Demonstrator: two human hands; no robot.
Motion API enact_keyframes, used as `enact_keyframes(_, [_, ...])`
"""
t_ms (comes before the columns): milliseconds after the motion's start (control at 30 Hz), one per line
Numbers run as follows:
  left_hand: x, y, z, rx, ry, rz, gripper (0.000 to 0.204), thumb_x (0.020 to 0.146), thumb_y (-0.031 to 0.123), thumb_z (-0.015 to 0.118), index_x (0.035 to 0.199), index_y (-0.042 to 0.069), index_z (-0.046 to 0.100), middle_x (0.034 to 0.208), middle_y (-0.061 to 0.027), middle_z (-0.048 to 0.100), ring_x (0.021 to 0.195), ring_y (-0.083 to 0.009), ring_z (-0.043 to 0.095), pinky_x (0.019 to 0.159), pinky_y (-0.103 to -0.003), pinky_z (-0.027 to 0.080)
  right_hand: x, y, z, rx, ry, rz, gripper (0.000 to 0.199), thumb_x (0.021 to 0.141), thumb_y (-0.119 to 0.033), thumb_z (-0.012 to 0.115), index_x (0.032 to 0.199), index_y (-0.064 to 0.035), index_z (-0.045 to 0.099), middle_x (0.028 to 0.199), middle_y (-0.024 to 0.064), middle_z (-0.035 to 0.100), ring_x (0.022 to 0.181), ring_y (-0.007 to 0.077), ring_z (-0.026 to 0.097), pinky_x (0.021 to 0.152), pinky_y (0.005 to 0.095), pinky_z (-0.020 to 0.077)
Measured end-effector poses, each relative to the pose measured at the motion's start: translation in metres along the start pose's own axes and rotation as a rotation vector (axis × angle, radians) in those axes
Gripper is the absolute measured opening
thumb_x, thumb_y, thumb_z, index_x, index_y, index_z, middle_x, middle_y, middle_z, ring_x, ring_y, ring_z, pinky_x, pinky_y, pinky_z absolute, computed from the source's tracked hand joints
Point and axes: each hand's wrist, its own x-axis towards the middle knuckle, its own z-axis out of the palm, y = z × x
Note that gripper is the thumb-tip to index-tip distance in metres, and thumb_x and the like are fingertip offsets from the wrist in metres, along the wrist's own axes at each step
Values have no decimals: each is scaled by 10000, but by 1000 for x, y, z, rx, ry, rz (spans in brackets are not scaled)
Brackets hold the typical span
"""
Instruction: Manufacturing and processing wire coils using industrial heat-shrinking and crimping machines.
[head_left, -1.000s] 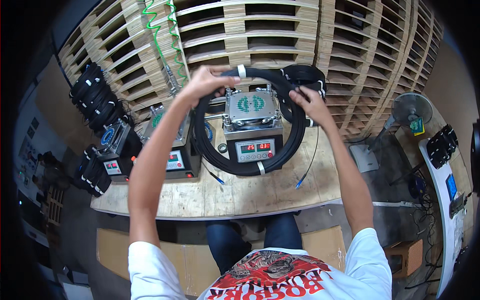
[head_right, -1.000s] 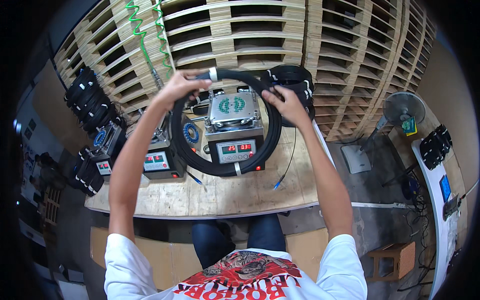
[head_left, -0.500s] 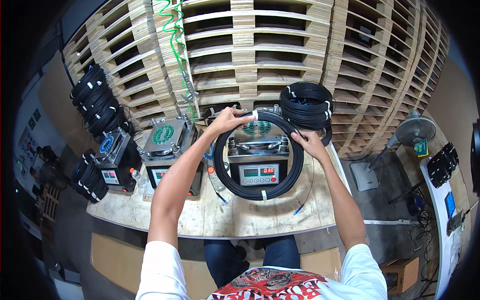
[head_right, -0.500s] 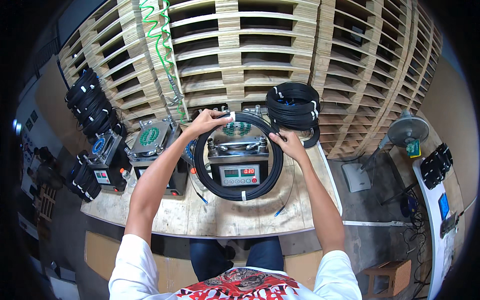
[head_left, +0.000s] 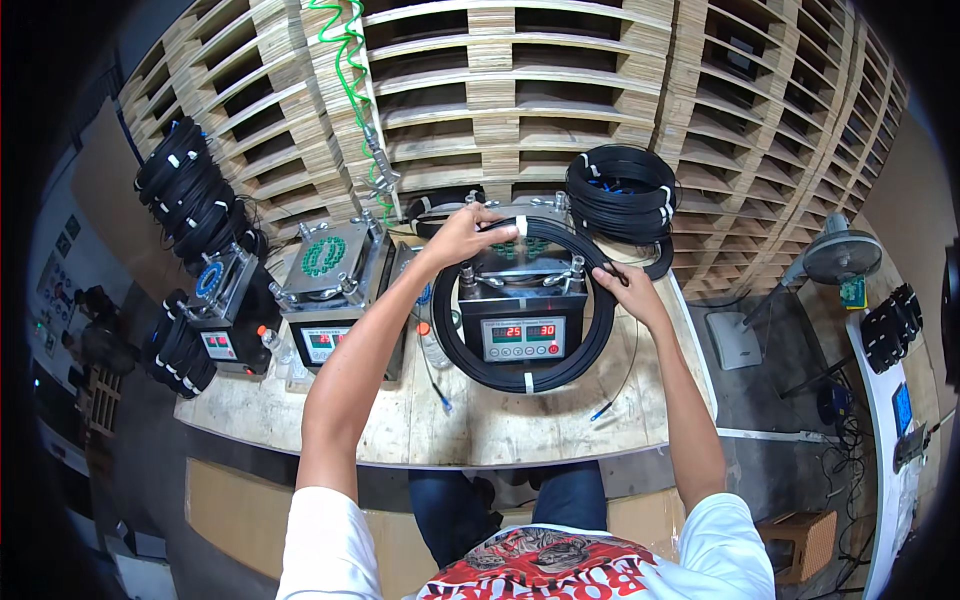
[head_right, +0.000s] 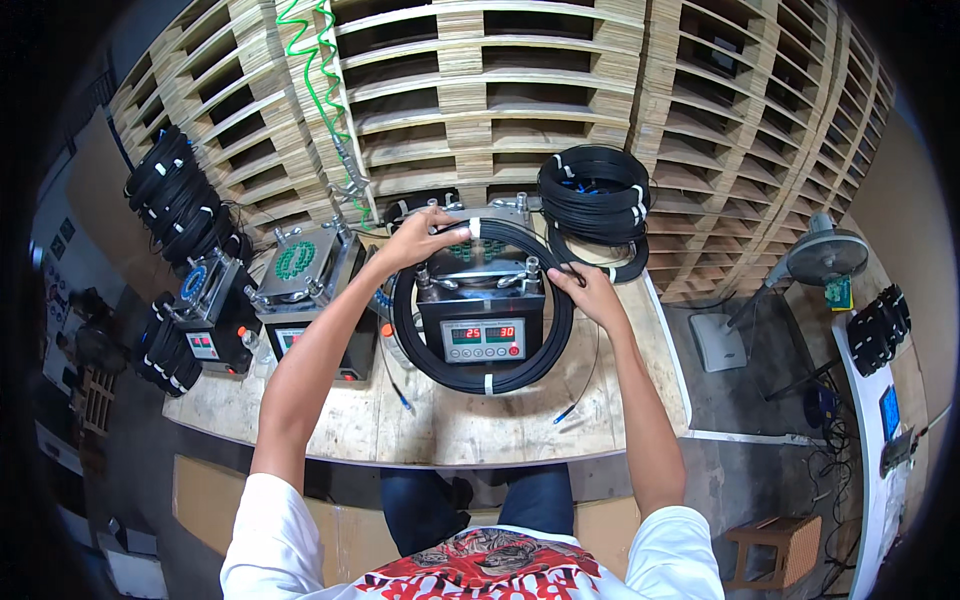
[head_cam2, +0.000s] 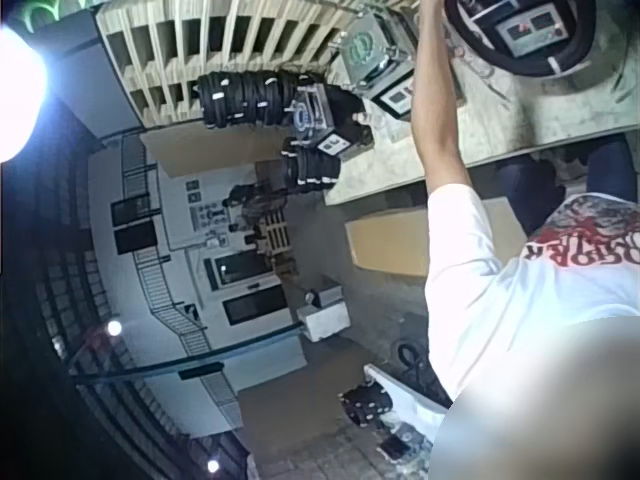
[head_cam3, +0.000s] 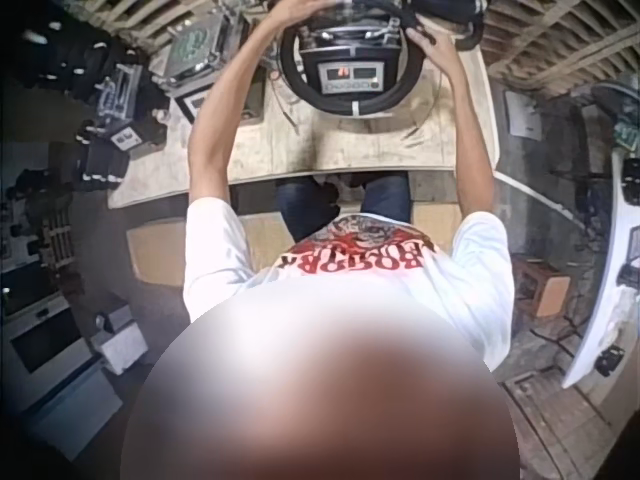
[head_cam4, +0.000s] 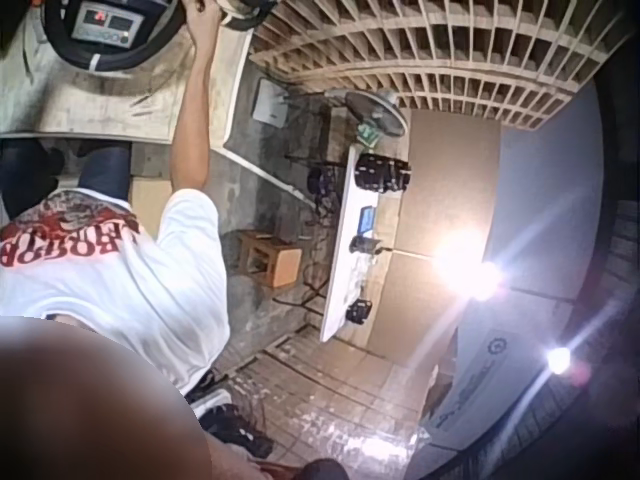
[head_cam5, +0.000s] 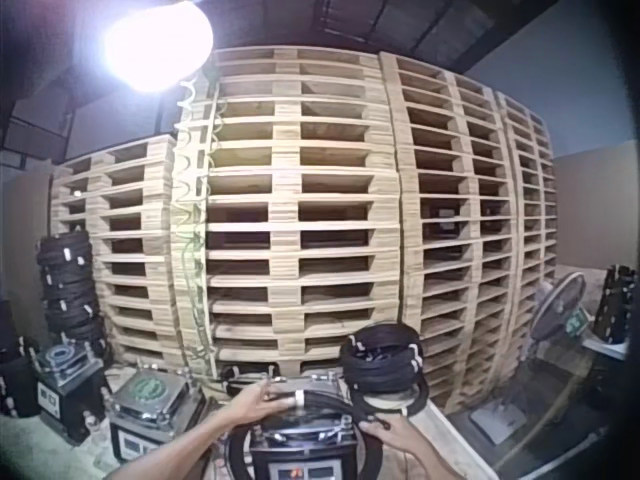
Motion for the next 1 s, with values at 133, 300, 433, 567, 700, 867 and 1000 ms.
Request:
enact_keyframes(133, [-51,-29,-8,99,207,131,411,991,363,617,1194,14,696,975,-199,672,940,-301,639,842,-382,495,-24,-25,4,278,-46,239,546,922,-398,709,1292,-7,616,733,64,616,687,102,606,582,270,507])
enact_keyframes(300, [-131,-33,-13,127,355,-77,332,1000,203,607,1285,34,626,832,-150,684,719,-240,638,697,-339,519,-67,-21,-12,366,180,90,473,984,-99,595,1436,-54,461,793,46,605,655,78,581,539,222,490])
enact_keyframes(433, [-175,-9,9,-382,324,-192,347,1028,35,492,1373,70,479,785,-46,619,622,-95,566,567,-260,482,-103,-28,-15,328,60,95,257,962,-14,551,1197,-24,656,799,20,621,646,67,569,602,230,509])
enact_keyframes(567, [-200,2,37,-881,216,-236,176,1041,109,524,1201,38,529,885,-85,651,753,-151,663,704,-292,559,-121,-58,0,175,-201,-9,229,949,-23,563,1123,12,707,881,90,736,779,130,679,724,268,541])
enact_keyframes(700, [-198,33,62,-1006,151,-255,161,1039,138,542,1155,28,522,986,-118,700,891,-178,701,810,-294,563,-122,-95,6,196,-369,-30,241,958,-21,563,1151,9,703,1014,116,741,901,158,704,806,282,555])
enact_keyframes(867, [-187,46,82,-1119,153,-199,145,1026,142,572,1115,78,477,1035,-134,706,987,-205,693,878,-323,544,-120,-114,25,190,-417,-207,373,878,-57,725,1248,-50,672,1087,89,736,896,142,701,792,281,554])
enact_keyframes(1000, [-177,59,73,-1192,-37,-247,157,1038,175,556,1142,75,495,1064,-141,690,968,-201,685,851,-316,541,-123,-106,29,350,-416,-67,290,891,-65,723,1180,-40,704,1079,75,736,825,131,682,732,282,543])
